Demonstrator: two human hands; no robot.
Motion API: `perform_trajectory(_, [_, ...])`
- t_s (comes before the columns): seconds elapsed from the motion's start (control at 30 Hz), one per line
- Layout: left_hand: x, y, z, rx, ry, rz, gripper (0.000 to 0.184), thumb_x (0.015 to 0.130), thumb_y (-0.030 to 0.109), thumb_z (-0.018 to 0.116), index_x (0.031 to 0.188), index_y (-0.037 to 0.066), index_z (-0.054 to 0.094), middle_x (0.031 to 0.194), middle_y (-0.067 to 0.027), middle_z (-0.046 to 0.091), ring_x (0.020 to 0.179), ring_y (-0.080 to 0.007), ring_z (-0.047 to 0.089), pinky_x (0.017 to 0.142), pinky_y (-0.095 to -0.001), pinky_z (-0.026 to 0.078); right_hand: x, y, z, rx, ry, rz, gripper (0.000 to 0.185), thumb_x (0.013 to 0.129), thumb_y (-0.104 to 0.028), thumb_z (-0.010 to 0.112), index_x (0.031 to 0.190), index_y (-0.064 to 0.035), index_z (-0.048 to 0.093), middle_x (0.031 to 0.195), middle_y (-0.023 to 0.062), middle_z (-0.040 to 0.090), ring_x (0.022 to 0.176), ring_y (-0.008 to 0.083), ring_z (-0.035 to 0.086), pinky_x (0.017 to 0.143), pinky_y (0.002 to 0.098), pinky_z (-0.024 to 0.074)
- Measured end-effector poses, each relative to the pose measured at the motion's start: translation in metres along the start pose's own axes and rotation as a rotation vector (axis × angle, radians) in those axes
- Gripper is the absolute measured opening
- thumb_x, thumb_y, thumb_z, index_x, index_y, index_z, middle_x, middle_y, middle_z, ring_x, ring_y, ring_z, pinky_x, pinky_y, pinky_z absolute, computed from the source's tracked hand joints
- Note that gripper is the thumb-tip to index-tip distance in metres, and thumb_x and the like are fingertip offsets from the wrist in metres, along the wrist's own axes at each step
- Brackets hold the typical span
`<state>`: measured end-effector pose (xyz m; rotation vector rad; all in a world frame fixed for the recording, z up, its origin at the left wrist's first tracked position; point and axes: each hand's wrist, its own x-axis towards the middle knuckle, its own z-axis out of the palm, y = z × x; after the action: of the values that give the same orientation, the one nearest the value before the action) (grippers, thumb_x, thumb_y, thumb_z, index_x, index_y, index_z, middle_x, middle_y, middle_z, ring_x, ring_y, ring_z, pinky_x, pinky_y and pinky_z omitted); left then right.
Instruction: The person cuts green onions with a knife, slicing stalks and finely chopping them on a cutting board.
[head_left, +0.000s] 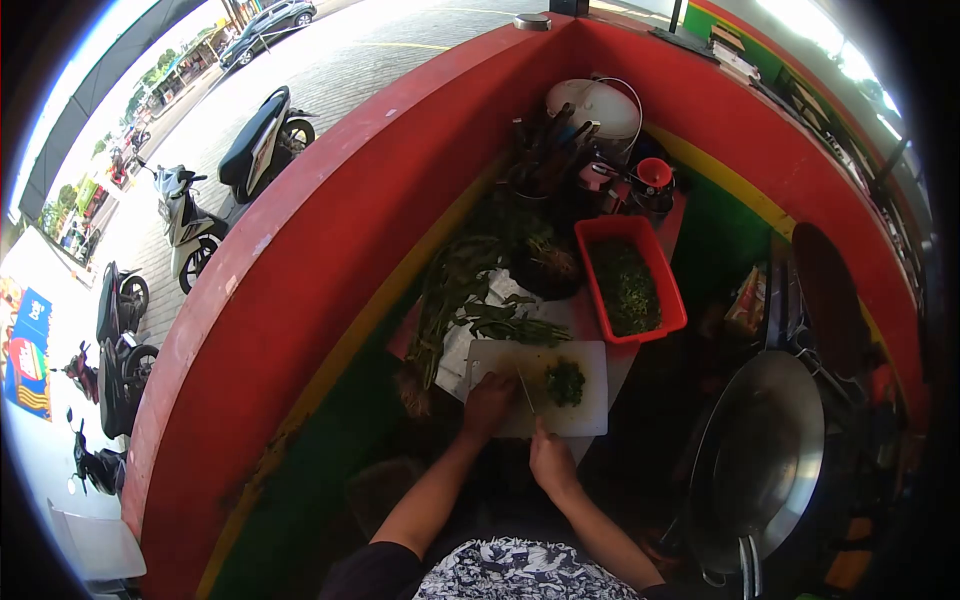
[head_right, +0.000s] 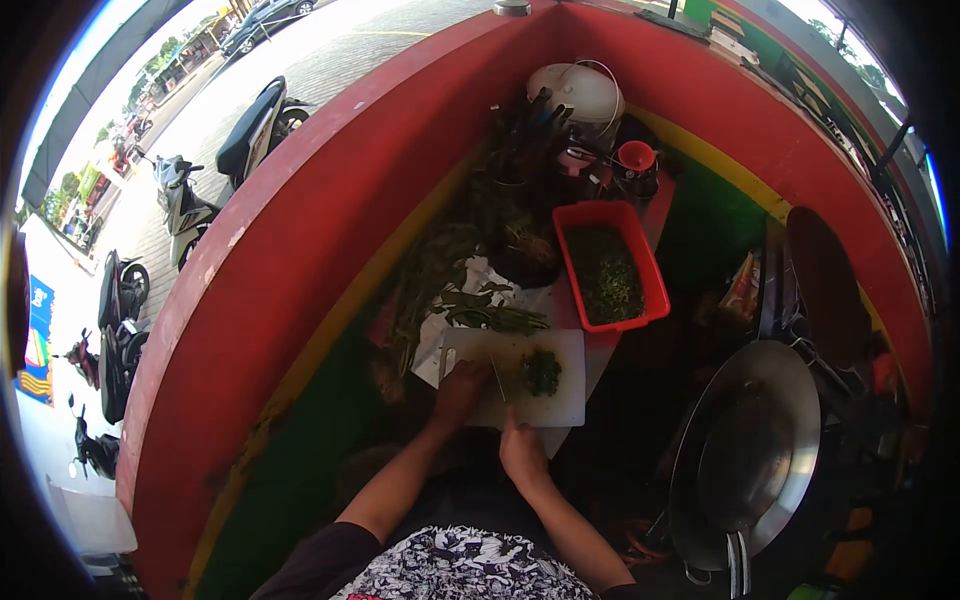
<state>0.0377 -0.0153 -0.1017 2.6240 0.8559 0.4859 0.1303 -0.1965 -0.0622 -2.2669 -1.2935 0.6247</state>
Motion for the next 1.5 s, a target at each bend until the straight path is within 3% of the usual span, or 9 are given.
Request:
perform_trajectory(0.5, [0.001, -0.001, -0.001, -0.018, 0.027, 0.029, 0.027, 0.083, 0.010, 0.064, 0.107, 0.008, 0.075, 0.112, -0.0075, 0.069, 0.110, -0.0290, 0.067, 0.089, -0.0409, 0.060, -0.017, -0.004, -0.007, -0.011, -0.048, 0.043, 0.046, 0.108, -0.018, 0.055, 0.151, -0.0004, 0.053, 0.093, 0.0303, 0.072, 0.084, 0.0504, 0.072, 0.073, 0.0593, 0.0587])
perform_trajectory(0.63, [0.001, -0.003, 0.003, -0.022, 0.014, 0.017, 0.030, 0.083, 0.011, 0.064, 0.111, 0.008, 0.076, 0.110, -0.0077, 0.069, 0.111, -0.0292, 0.067, 0.089, -0.0412, 0.060, -0.008, 0.006, 0.002, -0.012, -0.066, 0.050, 0.047, 0.108, -0.017, 0.054, 0.151, -0.0009, 0.053, 0.095, 0.0310, 0.071, 0.087, 0.0505, 0.072, 0.074, 0.0602, 0.0581])
perform_trajectory(0.83, [0.001, 0.000, 0.001, -0.016, -0.002, -0.022, 0.033, 0.084, 0.011, 0.064, 0.114, 0.009, 0.077, 0.108, -0.0077, 0.070, 0.109, -0.0289, 0.068, 0.088, -0.0422, 0.060, 0.027, 0.015, 0.016, 0.102, 0.113, -0.107, 0.045, 0.106, -0.014, 0.056, 0.148, 0.0018, 0.056, 0.094, 0.0321, 0.071, 0.084, 0.0506, 0.071, 0.074, 0.0587, 0.0579])
perform_trajectory(1.1, [0.000, -0.003, 0.002, -0.044, 0.022, -0.038, 0.032, 0.086, 0.012, 0.063, 0.115, 0.010, 0.076, 0.109, -0.0083, 0.070, 0.108, -0.0298, 0.068, 0.087, -0.0429, 0.061, 0.003, 0.004, 0.007, 0.029, 0.047, -0.004, 0.041, 0.105, -0.010, 0.058, 0.144, 0.0036, 0.060, 0.090, 0.0321, 0.071, 0.084, 0.0520, 0.071, 0.075, 0.0588, 0.0563])
perform_trajectory(1.27, [0.003, 0.002, 0.000, -0.055, -0.063, -0.132, 0.033, 0.086, 0.011, 0.063, 0.118, 0.010, 0.075, 0.113, -0.0095, 0.069, 0.111, -0.0316, 0.067, 0.089, -0.0445, 0.060, 0.032, 0.011, 0.017, 0.048, 0.083, -0.058, 0.043, 0.105, -0.010, 0.058, 0.146, 0.0041, 0.058, 0.089, 0.0327, 0.071, 0.084, 0.0525, 0.071, 0.074, 0.0588, 0.0564])
perform_trajectory(1.5, [-0.001, -0.004, 0.008, -0.083, 0.010, -0.099, 0.033, 0.087, 0.011, 0.062, 0.118, 0.010, 0.074, 0.110, -0.0102, 0.068, 0.110, -0.0322, 0.067, 0.089, -0.0443, 0.060, 0.008, -0.003, 0.005, 0.043, 0.028, -0.038, 0.045, 0.106, -0.013, 0.055, 0.149, 0.0020, 0.055, 0.090, 0.0337, 0.070, 0.083, 0.0526, 0.071, 0.072, 0.0591, 0.0578])
